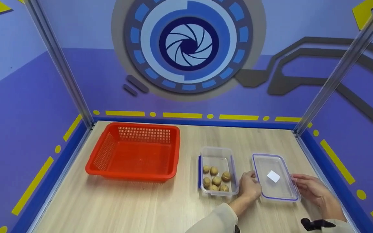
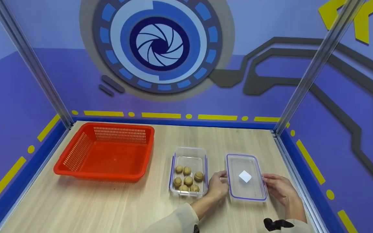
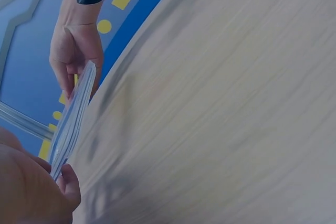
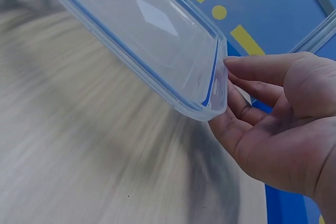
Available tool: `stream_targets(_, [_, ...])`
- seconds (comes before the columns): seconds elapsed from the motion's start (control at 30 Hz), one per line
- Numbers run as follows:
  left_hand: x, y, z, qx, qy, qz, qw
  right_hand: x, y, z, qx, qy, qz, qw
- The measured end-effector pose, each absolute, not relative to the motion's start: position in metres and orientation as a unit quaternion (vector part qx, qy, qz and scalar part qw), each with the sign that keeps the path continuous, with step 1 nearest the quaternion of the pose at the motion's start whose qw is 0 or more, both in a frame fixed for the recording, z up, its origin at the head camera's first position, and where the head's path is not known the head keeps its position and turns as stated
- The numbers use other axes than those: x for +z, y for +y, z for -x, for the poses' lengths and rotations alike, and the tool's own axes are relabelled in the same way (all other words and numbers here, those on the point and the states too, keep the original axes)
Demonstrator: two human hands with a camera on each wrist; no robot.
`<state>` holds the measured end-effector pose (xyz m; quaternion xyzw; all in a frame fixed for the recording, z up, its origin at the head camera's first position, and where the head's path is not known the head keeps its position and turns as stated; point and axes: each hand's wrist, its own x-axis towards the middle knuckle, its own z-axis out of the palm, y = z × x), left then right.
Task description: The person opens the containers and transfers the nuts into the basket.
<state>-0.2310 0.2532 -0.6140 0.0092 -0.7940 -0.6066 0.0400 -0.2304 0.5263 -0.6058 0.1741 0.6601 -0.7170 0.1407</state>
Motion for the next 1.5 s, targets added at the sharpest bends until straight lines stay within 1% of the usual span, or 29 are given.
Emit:
stream_targets(0.23, [-0.627, 0.256, 0.232, -0.615, -0.785, -0.033, 0.061, -0.609, 0.514, 0.235, -0.658, 0.722, -0.185, 0.11])
stream_targets(0.5, [-0.639, 0.264, 0.231, -0.607, -0.789, -0.033, 0.089, -0.613, 0.505, 0.237, -0.599, 0.769, -0.202, 0.095])
stream_targets(0.63, [-0.643, 0.266, 0.229, -0.604, -0.79, -0.029, 0.099, -0.616, 0.505, 0.237, -0.588, 0.776, -0.209, 0.097])
stream_targets(0.9, [-0.65, 0.269, 0.231, -0.567, -0.814, -0.019, 0.124, -0.619, 0.503, 0.237, -0.592, 0.774, -0.209, 0.08])
stream_targets(1.17, [-0.653, 0.267, 0.23, -0.562, -0.817, -0.006, 0.131, -0.62, 0.501, 0.237, -0.582, 0.774, -0.236, 0.077])
stream_targets(1.5, [-0.655, 0.266, 0.231, -0.556, -0.82, -0.005, 0.134, -0.62, 0.502, 0.236, -0.572, 0.784, -0.23, 0.075])
